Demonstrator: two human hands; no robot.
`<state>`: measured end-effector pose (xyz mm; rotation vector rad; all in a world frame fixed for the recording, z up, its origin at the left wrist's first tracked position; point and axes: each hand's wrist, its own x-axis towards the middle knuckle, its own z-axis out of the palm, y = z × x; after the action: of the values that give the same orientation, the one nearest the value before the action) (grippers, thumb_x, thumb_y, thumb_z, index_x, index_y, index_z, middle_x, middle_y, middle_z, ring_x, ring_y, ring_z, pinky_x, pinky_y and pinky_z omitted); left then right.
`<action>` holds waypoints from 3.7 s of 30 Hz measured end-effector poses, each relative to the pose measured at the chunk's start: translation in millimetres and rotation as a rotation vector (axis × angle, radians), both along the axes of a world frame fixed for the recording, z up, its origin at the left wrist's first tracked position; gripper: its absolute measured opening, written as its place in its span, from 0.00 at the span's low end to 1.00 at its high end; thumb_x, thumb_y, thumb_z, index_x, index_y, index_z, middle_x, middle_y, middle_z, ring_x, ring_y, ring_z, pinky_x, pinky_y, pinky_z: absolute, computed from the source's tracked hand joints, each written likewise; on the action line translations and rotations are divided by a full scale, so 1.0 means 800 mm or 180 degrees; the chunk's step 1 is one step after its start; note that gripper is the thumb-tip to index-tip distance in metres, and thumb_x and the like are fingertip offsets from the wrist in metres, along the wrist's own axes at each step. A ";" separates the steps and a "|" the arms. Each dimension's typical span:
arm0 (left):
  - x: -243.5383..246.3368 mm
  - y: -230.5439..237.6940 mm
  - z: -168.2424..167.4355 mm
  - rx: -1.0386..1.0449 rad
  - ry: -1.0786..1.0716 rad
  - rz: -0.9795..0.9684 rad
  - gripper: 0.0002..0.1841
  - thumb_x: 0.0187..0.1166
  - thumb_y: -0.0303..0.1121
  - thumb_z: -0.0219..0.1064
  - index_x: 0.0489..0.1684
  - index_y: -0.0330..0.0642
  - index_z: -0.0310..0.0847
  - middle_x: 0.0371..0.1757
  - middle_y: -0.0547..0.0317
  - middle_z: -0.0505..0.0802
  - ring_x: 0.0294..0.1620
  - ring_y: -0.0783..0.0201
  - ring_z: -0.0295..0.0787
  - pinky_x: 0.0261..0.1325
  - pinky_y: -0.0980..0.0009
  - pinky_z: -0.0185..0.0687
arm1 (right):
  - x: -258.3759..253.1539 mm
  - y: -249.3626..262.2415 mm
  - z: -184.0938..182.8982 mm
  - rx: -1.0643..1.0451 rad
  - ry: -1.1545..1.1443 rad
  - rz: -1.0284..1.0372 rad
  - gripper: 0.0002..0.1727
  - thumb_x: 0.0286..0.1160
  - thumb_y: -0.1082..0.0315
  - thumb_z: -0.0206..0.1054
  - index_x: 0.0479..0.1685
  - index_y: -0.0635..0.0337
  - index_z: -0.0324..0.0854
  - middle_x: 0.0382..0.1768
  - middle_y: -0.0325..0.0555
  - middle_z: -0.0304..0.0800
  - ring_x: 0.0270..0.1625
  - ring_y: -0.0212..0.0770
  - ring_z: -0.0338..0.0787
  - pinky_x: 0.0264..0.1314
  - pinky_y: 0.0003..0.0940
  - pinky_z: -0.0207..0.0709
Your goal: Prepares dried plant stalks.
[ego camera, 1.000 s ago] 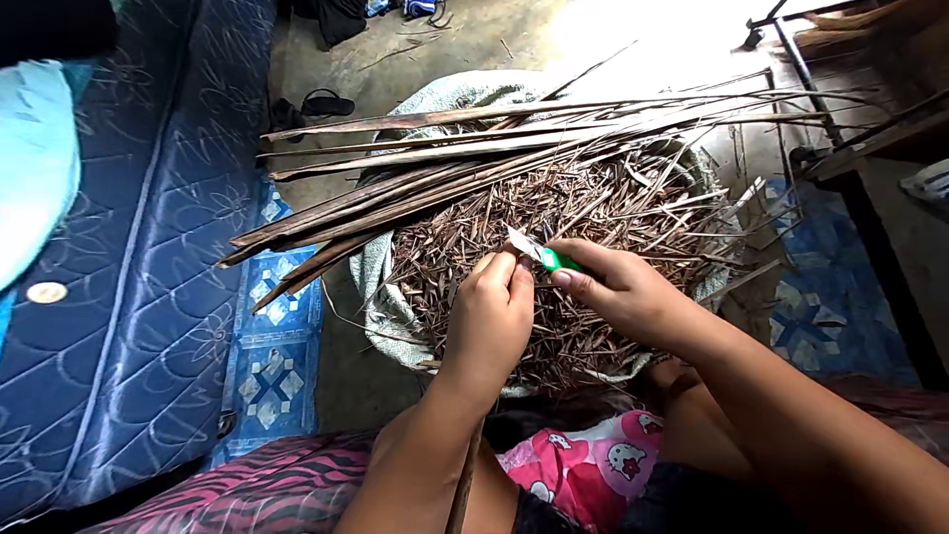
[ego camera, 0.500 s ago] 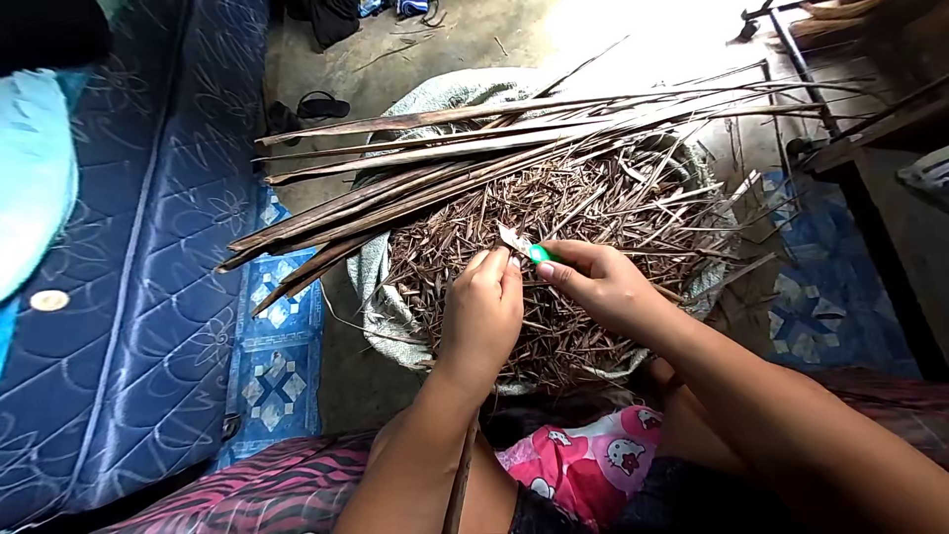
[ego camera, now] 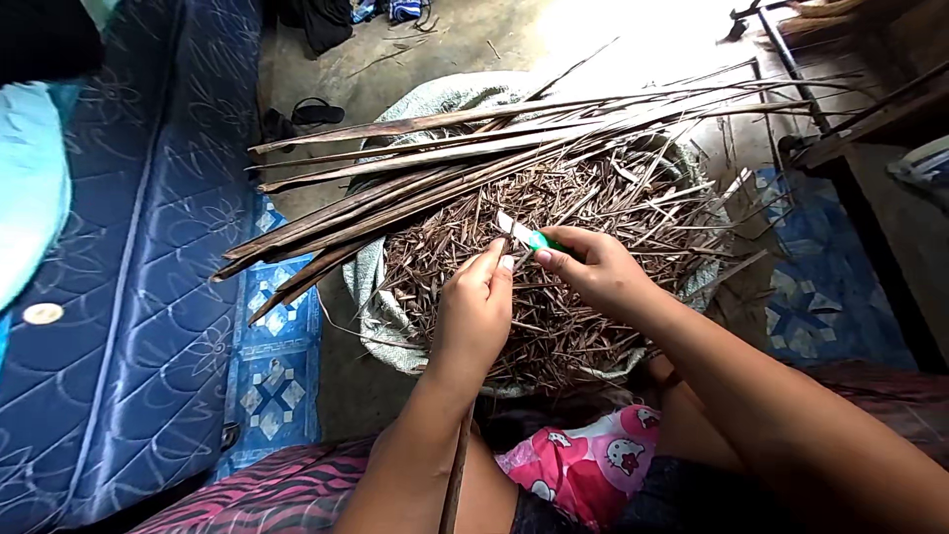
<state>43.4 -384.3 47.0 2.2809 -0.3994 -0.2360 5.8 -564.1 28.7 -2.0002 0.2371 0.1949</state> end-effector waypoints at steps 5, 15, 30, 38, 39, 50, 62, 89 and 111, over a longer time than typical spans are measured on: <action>0.001 0.001 0.000 -0.0106 0.0095 0.0025 0.20 0.91 0.35 0.55 0.74 0.44 0.83 0.34 0.63 0.89 0.27 0.77 0.78 0.34 0.79 0.75 | 0.007 -0.016 -0.012 -0.0353 -0.0335 -0.0461 0.20 0.92 0.54 0.58 0.70 0.55 0.83 0.38 0.50 0.90 0.34 0.46 0.87 0.39 0.54 0.80; -0.002 -0.001 0.001 -0.0665 0.0466 0.0043 0.15 0.90 0.34 0.56 0.63 0.42 0.86 0.23 0.71 0.82 0.17 0.81 0.71 0.21 0.84 0.68 | -0.002 -0.013 0.002 -0.0172 -0.0756 0.0249 0.21 0.87 0.52 0.60 0.70 0.52 0.85 0.35 0.35 0.91 0.31 0.28 0.84 0.36 0.33 0.81; -0.002 0.003 0.013 -0.1406 0.1212 0.0027 0.17 0.91 0.30 0.53 0.70 0.42 0.84 0.21 0.69 0.79 0.12 0.78 0.68 0.14 0.83 0.65 | 0.014 -0.047 -0.018 0.0373 -0.0956 -0.0253 0.19 0.90 0.59 0.57 0.68 0.58 0.82 0.26 0.35 0.79 0.20 0.26 0.72 0.22 0.24 0.68; -0.001 0.004 0.016 -0.1743 0.1590 -0.0072 0.16 0.92 0.29 0.51 0.66 0.41 0.84 0.20 0.68 0.79 0.11 0.79 0.66 0.14 0.85 0.64 | 0.007 -0.031 -0.010 0.0373 -0.1153 0.0250 0.22 0.86 0.55 0.60 0.67 0.58 0.84 0.29 0.28 0.85 0.23 0.18 0.74 0.25 0.16 0.70; -0.001 0.004 0.017 -0.1794 0.1640 -0.0084 0.17 0.92 0.29 0.50 0.68 0.40 0.84 0.20 0.68 0.79 0.11 0.78 0.66 0.14 0.84 0.64 | 0.010 -0.034 -0.013 0.0303 -0.1106 0.0040 0.21 0.87 0.56 0.60 0.68 0.59 0.83 0.28 0.31 0.84 0.22 0.20 0.74 0.25 0.20 0.70; -0.007 0.001 0.006 -0.0143 0.0324 0.0010 0.15 0.89 0.35 0.56 0.52 0.39 0.90 0.29 0.63 0.89 0.28 0.74 0.82 0.36 0.71 0.80 | -0.032 0.020 0.031 0.0019 -0.0457 -0.0009 0.19 0.85 0.48 0.59 0.58 0.46 0.87 0.24 0.27 0.80 0.24 0.22 0.76 0.28 0.25 0.73; -0.009 0.003 0.005 0.0278 -0.0350 0.0061 0.20 0.90 0.36 0.55 0.75 0.41 0.83 0.39 0.53 0.95 0.30 0.66 0.85 0.38 0.66 0.83 | -0.013 0.002 0.018 -0.0703 -0.0370 -0.0483 0.19 0.91 0.53 0.57 0.63 0.56 0.84 0.28 0.44 0.84 0.28 0.41 0.81 0.33 0.48 0.75; -0.013 0.002 0.006 0.0210 -0.0214 0.0031 0.18 0.84 0.32 0.55 0.58 0.38 0.91 0.47 0.53 0.97 0.45 0.67 0.93 0.49 0.66 0.85 | -0.021 0.023 0.010 0.0490 -0.0161 0.0421 0.19 0.87 0.49 0.58 0.56 0.52 0.87 0.26 0.26 0.80 0.25 0.17 0.74 0.30 0.16 0.69; -0.014 0.005 0.011 0.0043 -0.0242 -0.0001 0.19 0.82 0.30 0.56 0.62 0.38 0.90 0.54 0.53 0.97 0.53 0.68 0.93 0.58 0.67 0.85 | -0.021 0.019 0.009 0.0569 -0.0517 0.0629 0.21 0.86 0.50 0.59 0.56 0.54 0.88 0.31 0.26 0.86 0.29 0.14 0.77 0.34 0.14 0.72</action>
<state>31.9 -380.3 56.1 2.3081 -0.4387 -0.1531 -10.8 -549.0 36.0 -1.8488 -0.0801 0.1714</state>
